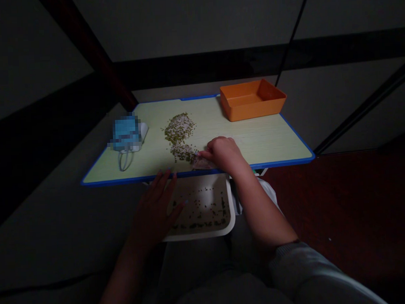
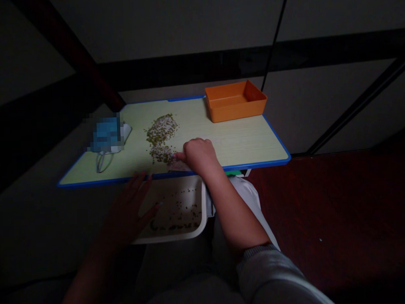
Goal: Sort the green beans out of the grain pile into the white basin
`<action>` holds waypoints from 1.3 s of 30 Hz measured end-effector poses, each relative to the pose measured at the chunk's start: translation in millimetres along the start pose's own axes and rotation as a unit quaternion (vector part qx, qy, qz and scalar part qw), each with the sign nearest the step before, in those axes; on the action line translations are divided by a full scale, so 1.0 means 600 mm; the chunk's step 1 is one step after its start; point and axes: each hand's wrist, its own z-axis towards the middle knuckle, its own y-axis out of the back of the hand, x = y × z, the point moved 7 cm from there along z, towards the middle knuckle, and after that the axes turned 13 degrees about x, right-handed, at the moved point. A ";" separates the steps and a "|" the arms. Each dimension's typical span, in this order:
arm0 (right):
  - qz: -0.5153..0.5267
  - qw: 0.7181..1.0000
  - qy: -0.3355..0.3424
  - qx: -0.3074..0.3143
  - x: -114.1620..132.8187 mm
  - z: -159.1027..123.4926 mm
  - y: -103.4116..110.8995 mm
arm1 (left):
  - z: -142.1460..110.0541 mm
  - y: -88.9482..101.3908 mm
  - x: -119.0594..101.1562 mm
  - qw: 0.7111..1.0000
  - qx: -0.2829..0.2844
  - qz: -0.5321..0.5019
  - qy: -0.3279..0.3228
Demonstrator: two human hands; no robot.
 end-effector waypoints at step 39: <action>0.002 0.999 0.035 0.002 0.024 -0.003 0.002 | 0.000 -0.001 0.000 1.000 0.001 0.004 -0.002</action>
